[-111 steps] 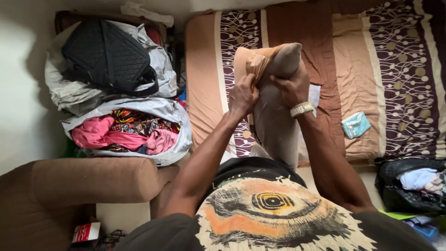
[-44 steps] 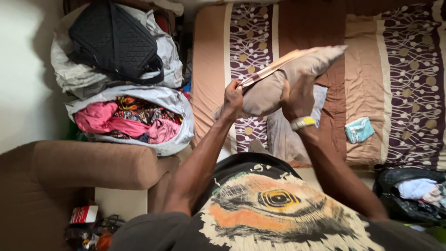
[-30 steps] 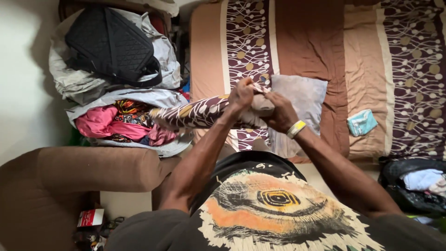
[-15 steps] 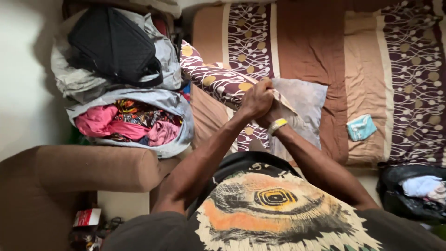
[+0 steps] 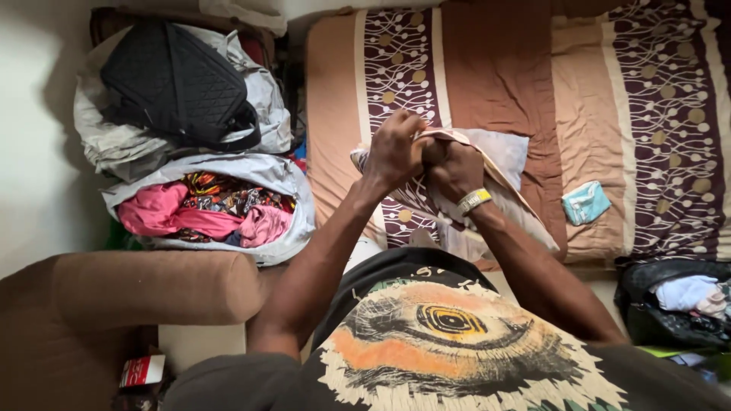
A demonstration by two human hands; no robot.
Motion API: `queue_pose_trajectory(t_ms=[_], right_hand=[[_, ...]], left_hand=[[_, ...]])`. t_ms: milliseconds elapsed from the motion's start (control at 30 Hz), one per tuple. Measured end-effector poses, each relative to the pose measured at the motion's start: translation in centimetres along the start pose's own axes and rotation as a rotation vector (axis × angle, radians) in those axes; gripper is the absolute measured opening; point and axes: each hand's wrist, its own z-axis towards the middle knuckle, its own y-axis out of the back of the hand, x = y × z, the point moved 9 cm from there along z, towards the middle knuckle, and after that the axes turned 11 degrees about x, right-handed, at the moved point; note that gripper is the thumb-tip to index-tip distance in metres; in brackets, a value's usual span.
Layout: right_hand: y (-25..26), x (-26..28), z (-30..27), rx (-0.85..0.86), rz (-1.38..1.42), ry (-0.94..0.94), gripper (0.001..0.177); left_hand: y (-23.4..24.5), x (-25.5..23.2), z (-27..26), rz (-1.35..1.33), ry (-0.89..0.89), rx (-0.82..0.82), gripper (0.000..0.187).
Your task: Putting a pillowcase on a pillow, arranging a bed, and sorting laundry into a storage bin.
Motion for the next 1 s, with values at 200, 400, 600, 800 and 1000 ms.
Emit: queue_pose_trajectory(t_ms=[200,400,600,800,1000], right_hand=[[1.4,-4.8,0.1,-0.131,-0.064,-0.053,0.038],[4.1,-1.8,-1.6,-0.171,-0.008,-0.010,0.051],[3.1,-1.2,-7.9,-0.091,-0.071,0.344,0.090],[-3.7,-8.7,-5.8,0.171,-0.157,-0.165,0.076],[-11.2,-17.2,-1.9,0.093,0.359,-0.142,0.042]], left_hand=[[-3.1,2.5,-3.5,-0.252,0.385,0.237,0.031],[-5.0,3.4,-3.3,-0.299,0.483,0.172,0.025],[-4.1,4.3,-3.2,-0.985,0.387,-0.034,0.018],[-9.2,4.6,-2.5,-0.888,0.260,0.110,0.017],[-7.8,-0.6,-2.4,-1.079,0.329,0.241,0.010]])
